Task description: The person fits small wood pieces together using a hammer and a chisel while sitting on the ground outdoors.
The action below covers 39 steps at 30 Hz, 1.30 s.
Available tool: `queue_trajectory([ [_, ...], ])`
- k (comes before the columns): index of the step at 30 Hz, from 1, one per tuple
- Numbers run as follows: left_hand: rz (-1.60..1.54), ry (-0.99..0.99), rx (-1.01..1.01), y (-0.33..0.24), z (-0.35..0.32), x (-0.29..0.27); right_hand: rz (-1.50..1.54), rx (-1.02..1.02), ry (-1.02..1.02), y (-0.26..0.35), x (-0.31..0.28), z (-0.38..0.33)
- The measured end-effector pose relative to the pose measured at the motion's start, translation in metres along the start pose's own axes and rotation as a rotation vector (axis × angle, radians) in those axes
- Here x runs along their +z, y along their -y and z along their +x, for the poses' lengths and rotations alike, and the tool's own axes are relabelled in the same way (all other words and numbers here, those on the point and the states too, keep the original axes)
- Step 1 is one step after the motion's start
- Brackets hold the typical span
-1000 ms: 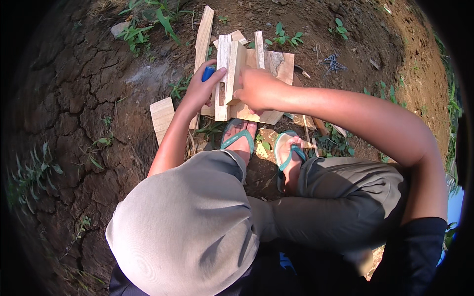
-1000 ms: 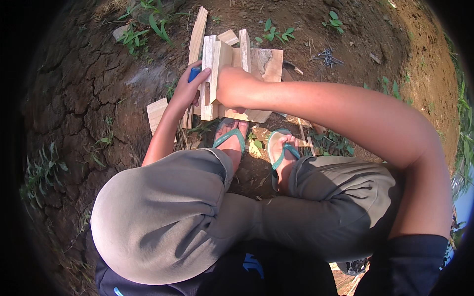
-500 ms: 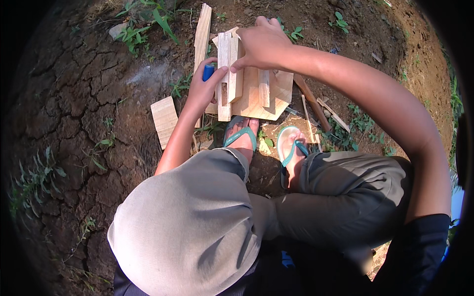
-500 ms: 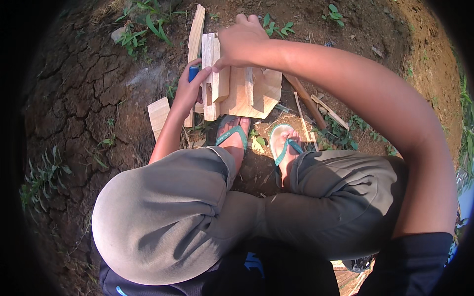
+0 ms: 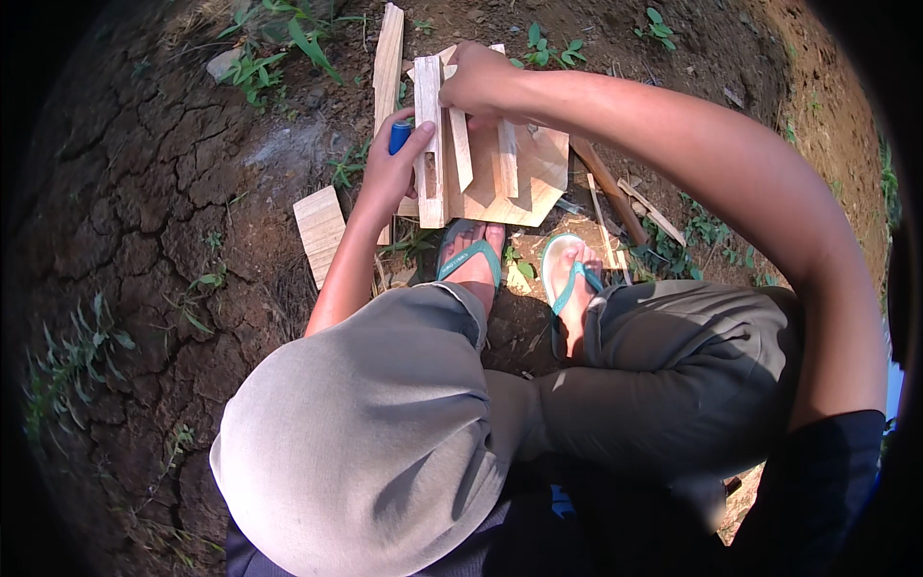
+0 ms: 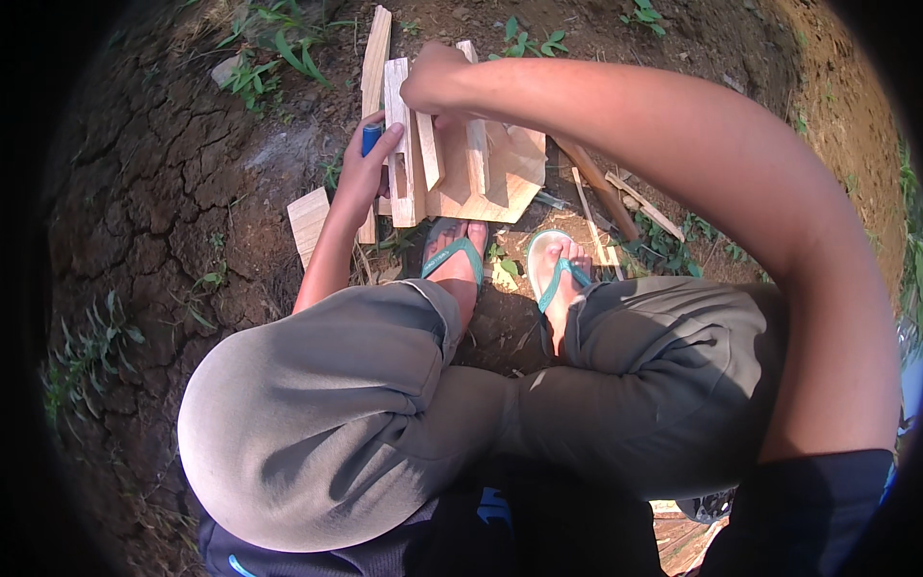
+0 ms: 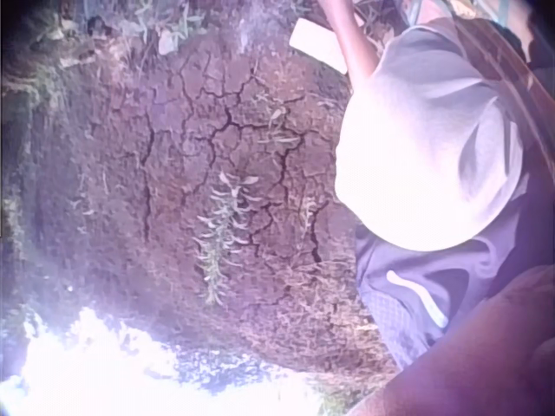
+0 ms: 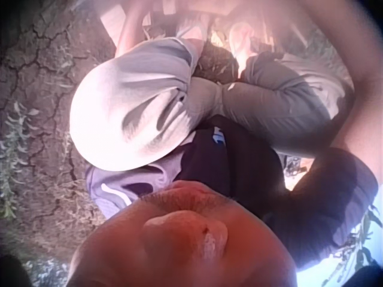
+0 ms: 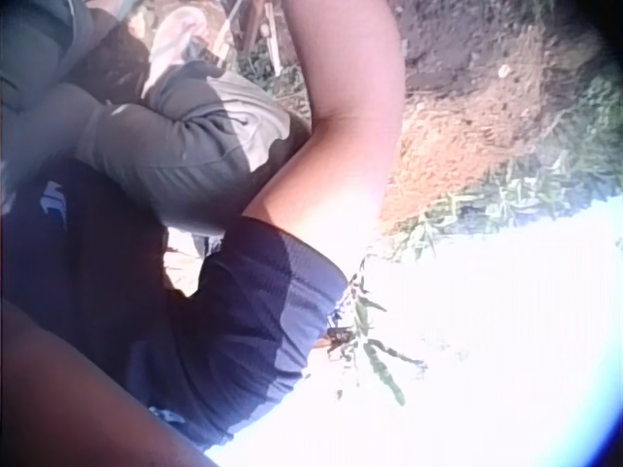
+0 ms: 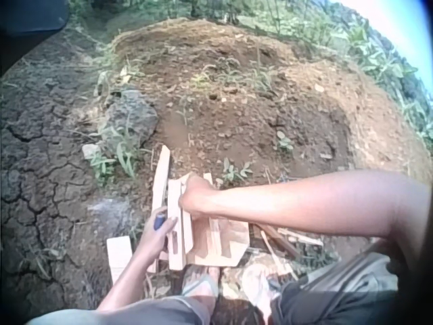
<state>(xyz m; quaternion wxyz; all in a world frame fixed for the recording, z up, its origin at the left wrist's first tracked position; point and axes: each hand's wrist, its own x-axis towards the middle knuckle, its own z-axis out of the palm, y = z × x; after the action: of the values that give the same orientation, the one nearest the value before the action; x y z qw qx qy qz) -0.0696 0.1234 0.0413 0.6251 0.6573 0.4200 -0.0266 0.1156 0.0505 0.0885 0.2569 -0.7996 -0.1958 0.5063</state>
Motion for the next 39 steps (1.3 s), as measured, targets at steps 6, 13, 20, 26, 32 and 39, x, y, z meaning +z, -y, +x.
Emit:
queue_trajectory([
  [6,-0.032,-0.009,0.026,-0.001,-0.003,0.005,0.203,-0.019,-0.098,-0.012,0.013,0.001],
  [13,-0.041,0.017,0.070,0.004,0.000,0.005,0.120,-0.075,-0.150,-0.018,0.014,0.003],
  [20,-0.105,0.040,0.087,0.014,0.000,0.003,0.057,-0.072,-0.116,-0.010,0.012,-0.002],
  [26,-0.095,0.089,0.088,0.002,-0.005,0.009,0.072,-0.056,-0.076,-0.004,0.000,0.001],
  [32,-0.106,0.047,0.064,0.005,-0.008,0.005,-0.174,-0.315,-0.299,-0.008,-0.060,-0.016],
  [39,-0.119,0.076,0.071,0.006,-0.007,0.009,0.113,0.107,0.127,-0.065,-0.024,-0.026],
])
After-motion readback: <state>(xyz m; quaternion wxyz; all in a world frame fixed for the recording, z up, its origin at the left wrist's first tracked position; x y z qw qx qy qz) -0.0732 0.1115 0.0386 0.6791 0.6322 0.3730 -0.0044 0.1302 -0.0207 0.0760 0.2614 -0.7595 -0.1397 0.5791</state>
